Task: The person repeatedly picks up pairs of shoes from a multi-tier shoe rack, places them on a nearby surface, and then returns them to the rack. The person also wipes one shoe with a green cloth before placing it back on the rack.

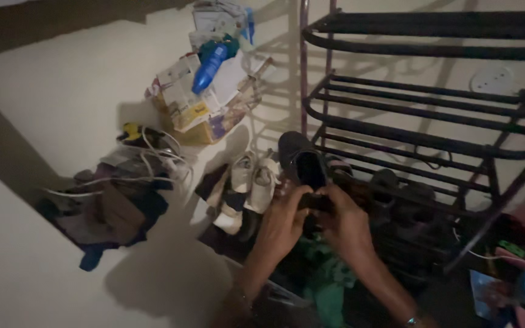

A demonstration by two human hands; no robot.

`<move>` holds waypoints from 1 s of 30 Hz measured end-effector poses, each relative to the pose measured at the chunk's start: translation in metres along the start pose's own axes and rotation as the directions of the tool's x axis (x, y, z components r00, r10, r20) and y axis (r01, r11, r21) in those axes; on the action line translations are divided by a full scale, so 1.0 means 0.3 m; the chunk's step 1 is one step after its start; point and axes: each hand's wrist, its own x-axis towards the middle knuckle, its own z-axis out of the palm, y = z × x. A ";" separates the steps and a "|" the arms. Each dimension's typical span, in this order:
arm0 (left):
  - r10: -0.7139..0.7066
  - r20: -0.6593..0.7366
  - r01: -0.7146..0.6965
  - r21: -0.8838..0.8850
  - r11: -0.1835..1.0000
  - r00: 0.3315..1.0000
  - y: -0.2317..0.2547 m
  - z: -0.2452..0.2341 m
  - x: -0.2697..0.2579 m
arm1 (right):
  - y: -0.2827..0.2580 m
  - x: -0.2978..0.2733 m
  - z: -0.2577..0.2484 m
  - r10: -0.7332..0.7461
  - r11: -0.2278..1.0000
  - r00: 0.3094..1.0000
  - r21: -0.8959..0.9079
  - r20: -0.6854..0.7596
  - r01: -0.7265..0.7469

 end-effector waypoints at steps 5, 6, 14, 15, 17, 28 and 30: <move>0.091 -0.096 -0.097 -0.059 0.994 0.991 -0.105 -0.082 0.024 | -0.013 0.078 0.125 -0.095 0.994 0.994 0.040 -0.056 0.097; 0.079 -0.091 -0.087 -0.087 0.992 0.993 -0.135 -0.093 0.033 | -0.018 0.095 0.153 -0.099 0.993 0.993 0.051 -0.064 0.103; -0.046 -0.023 0.046 0.002 0.999 0.999 -0.402 -0.134 0.120 | -0.041 0.225 0.376 -0.043 0.997 0.998 0.066 -0.040 0.046; -0.077 0.011 0.077 0.001 0.997 0.997 -0.439 -0.131 0.130 | -0.035 0.233 0.407 -0.026 0.998 0.998 0.052 -0.049 0.028; -0.093 0.009 0.093 -0.018 0.996 0.996 -0.515 -0.116 0.152 | -0.022 0.248 0.467 0.017 0.998 0.999 0.062 -0.051 -0.014; 0.058 0.001 -0.058 -0.141 0.988 0.998 -0.807 -0.021 0.178 | 0.132 0.292 0.703 -0.047 0.992 0.992 -0.119 -0.120 0.032; 0.051 0.034 -0.044 -0.176 0.983 0.998 -0.832 -0.022 0.190 | 0.159 0.306 0.737 0.242 0.953 0.969 -0.197 0.036 -0.231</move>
